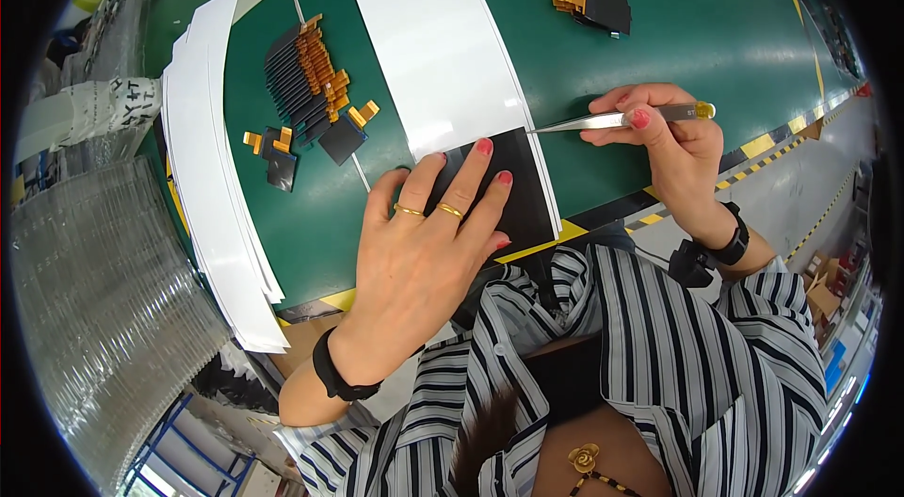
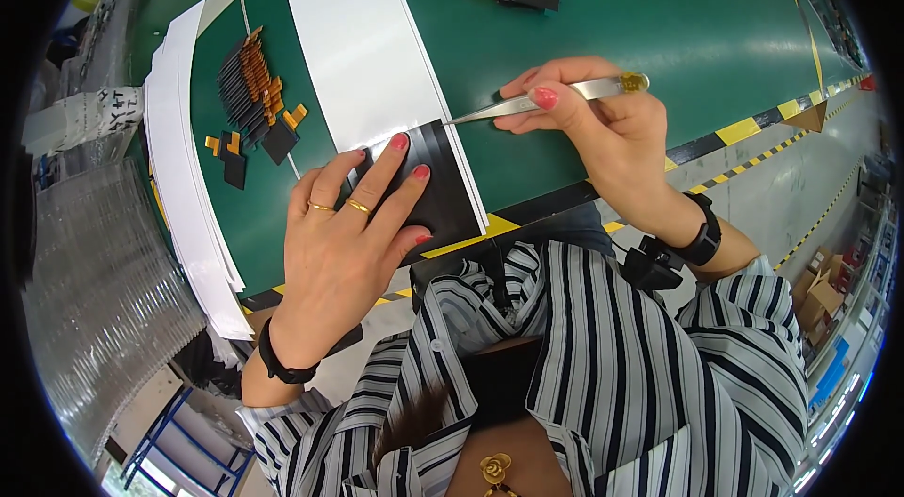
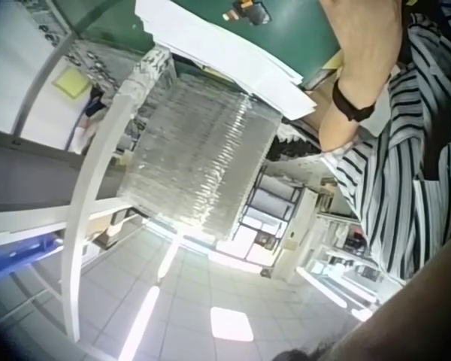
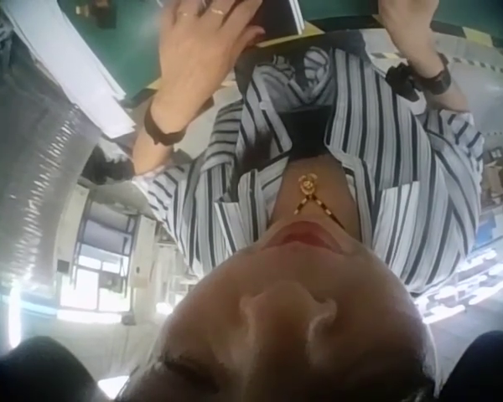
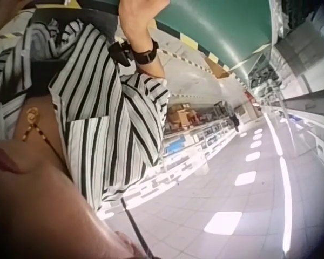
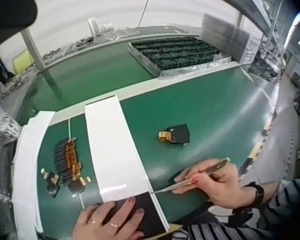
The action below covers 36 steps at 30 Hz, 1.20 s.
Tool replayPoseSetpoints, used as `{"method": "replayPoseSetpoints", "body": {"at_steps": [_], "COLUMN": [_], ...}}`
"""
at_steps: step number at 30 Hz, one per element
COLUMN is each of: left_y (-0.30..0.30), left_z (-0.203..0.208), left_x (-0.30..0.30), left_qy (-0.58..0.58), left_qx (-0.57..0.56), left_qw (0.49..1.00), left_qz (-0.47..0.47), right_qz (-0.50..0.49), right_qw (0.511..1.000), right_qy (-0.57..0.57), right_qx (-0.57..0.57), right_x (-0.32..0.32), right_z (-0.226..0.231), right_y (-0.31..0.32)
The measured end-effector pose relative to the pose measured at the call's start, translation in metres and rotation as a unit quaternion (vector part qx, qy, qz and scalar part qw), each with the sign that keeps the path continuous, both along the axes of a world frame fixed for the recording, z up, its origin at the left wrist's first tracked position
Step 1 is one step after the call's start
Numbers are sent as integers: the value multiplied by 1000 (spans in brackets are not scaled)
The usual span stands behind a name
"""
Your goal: The person picks up a small electronic component and uses tweezers to peel a black adhesive strip from a white backing sheet. They apply the strip to the component, press it down, and then set the finished piece aside on the green work surface.
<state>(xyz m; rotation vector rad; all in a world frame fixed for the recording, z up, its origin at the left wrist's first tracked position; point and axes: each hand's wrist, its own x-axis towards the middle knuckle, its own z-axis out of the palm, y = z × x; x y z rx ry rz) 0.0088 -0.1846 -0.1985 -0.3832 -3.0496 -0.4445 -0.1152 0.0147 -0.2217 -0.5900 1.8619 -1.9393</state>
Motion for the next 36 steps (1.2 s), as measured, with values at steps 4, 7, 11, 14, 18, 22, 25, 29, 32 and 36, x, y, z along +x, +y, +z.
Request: {"method": "replayPoseSetpoints", "body": {"at_steps": [4,7,11,14,18,22,25,29,32,36], "left_y": [1,1,0,0,-1,-2,-20,-42,-40,-34], "left_z": [1,1,1,1,1,6,1,1,3,2], "left_x": [0,0,0,0,3,0,-2,-3,1,8], "left_qy": [-3,-6,-6,-4,1,2,97,104,82,82], "left_qx": [4,4,3,2,6,28,28,-106,-141,-49], "left_qw": [1000,1000,1000,1000,1000,1000,991,970,961,971], "left_qz": [1,2,-2,0,5,3,87,193,226,218], "right_qz": [-9,5,16,-10,-14,-10,-6,-2,6,22], "right_qw": [1000,1000,999,998,980,950,959,964,966,969], "right_qy": [8,18,18,-57,-190,-270,-251,-235,-230,-215], "right_qx": [-14,4,25,16,-57,-154,-133,-121,-121,-118], "right_x": [2,1,0,1,-8,-19,-17,-15,-16,-16], "right_z": [-1,1,2,4,7,0,1,1,0,1], "right_y": [2,3,-1,-3,-1,1,-1,-5,-5,-5]}}
